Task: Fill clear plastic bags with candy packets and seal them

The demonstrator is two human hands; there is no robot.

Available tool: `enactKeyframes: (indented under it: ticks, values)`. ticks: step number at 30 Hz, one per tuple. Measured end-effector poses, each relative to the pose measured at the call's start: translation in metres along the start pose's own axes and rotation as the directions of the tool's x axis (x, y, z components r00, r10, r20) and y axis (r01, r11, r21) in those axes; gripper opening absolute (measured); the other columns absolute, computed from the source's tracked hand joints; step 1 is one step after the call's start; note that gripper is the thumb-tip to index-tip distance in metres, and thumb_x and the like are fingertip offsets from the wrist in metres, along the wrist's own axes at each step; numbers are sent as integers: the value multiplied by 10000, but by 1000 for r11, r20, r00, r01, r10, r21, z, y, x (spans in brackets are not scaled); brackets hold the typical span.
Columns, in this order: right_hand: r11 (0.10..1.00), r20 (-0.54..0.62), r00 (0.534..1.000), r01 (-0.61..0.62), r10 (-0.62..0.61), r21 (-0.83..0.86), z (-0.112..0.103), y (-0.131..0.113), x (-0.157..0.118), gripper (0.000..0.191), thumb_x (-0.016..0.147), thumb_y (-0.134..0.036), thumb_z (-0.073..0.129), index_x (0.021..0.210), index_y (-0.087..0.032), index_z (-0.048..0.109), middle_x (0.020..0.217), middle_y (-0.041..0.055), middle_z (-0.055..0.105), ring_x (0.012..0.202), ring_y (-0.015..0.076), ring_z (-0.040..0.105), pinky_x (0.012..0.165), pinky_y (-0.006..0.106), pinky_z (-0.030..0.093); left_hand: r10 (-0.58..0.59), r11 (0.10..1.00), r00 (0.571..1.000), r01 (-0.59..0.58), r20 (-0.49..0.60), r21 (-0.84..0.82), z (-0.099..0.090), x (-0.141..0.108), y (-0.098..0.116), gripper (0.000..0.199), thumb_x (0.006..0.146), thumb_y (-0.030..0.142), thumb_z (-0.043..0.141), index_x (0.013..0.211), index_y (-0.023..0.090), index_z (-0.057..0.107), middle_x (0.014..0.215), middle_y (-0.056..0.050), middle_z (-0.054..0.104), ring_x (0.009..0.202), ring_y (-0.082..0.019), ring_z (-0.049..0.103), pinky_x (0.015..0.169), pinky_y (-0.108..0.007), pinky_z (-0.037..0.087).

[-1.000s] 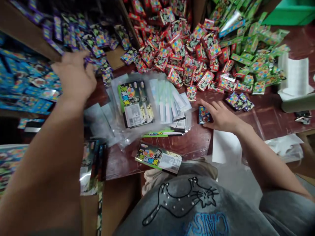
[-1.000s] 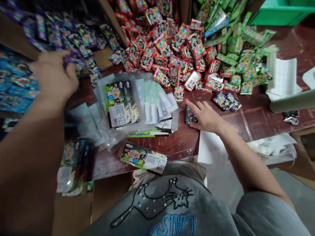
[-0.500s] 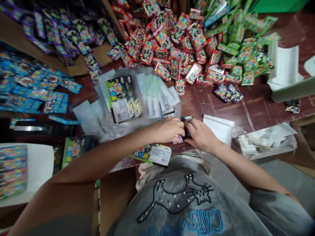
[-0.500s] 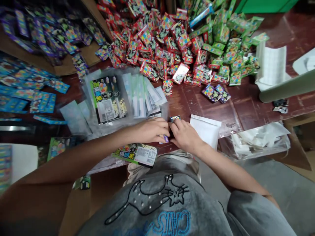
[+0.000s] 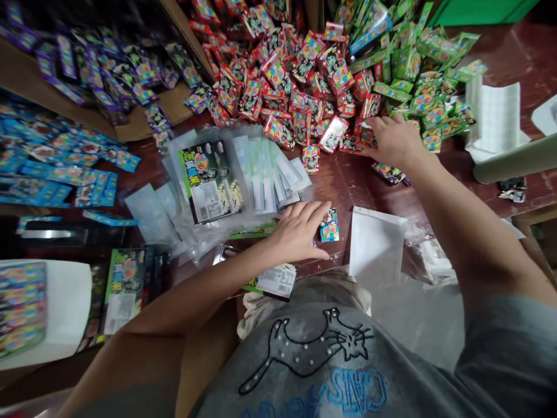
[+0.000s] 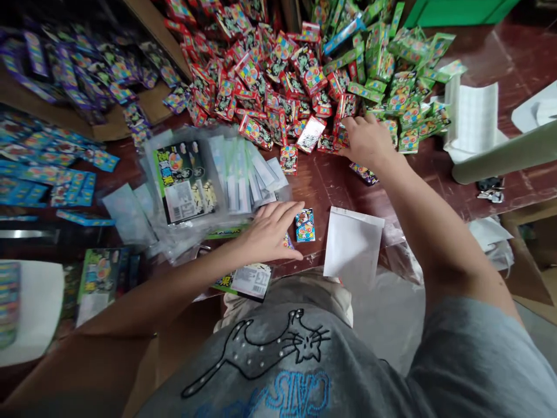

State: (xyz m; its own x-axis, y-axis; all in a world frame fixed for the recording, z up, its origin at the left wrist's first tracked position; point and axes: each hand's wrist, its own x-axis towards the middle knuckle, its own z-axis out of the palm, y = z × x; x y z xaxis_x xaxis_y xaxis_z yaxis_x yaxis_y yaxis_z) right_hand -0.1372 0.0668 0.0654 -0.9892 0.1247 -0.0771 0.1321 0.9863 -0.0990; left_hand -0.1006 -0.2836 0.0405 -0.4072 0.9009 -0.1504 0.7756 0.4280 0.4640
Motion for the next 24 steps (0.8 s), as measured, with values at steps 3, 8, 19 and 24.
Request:
enactKeyframes:
  ticks: [3,8,19,24]
  values:
    - [998,-53,997,50,-49,22,-8,-16,-3,784,1005,-516,664,1537,51,559,1465,258,648,1427,391,552,1137,516,424,-42,999,999,42,4,8,6,7,9,1232,744,543,983,1716,135,345,1655,-218,527,1500,-437,475,1249,-546,379]
    - [851,-113,865,502,-490,155,-16,-37,-69,417,1014,-300,747,1431,-278,742,1408,129,698,1278,332,611,1116,577,470,-80,995,996,77,-39,-68,5,6,8,1219,755,576,961,1725,180,338,1662,-201,520,1508,-426,464,1261,-551,360]
    - [845,39,846,527,-532,93,-4,-17,-142,712,1038,-369,719,1670,-163,465,1683,186,548,1519,332,513,1230,534,455,68,997,996,-71,64,41,3,28,33,1450,697,626,978,1772,109,154,1809,-264,291,1644,-441,309,1311,-528,259]
    - [985,-17,987,-160,159,-69,-24,84,-81,812,1069,-489,628,1523,165,468,1554,437,514,1532,489,454,1180,654,348,174,979,968,-190,181,77,4,44,42,1227,840,515,872,1764,103,178,1694,-244,494,1520,-397,480,1233,-509,328]
